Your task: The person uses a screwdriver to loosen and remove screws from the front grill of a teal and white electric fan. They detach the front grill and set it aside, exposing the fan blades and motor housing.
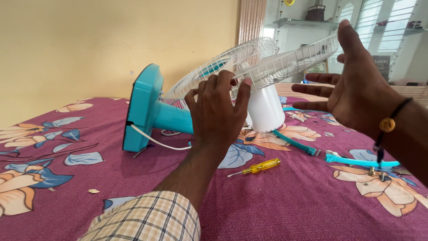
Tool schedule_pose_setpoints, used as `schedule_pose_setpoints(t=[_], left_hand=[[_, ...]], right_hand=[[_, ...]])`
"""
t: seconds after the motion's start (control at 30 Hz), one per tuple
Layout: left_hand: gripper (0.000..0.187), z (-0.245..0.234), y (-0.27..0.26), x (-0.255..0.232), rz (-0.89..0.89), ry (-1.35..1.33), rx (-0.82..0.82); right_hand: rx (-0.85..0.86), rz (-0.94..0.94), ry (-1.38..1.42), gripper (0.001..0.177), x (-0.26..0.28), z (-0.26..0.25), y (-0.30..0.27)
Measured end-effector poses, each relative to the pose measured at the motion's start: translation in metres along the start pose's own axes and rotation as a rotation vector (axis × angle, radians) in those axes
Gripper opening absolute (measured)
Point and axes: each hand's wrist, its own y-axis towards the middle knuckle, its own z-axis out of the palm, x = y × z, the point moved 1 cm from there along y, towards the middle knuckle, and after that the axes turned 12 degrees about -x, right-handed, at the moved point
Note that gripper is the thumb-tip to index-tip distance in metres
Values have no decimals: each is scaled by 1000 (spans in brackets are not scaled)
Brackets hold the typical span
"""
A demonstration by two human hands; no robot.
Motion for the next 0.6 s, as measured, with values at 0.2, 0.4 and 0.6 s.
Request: schedule_pose_setpoints(t=[0.2,0.4,0.6], left_hand=[[51,1,24,12,-139,-4,12],[26,5,64,28,-252,10,139],[17,5,65,30,-288,-223,246]], right_hand=[[58,-30,-190,83,-3,19,9],[10,109,-99,81,-29,13,11],[34,4,-49,87,-18,20,19]])
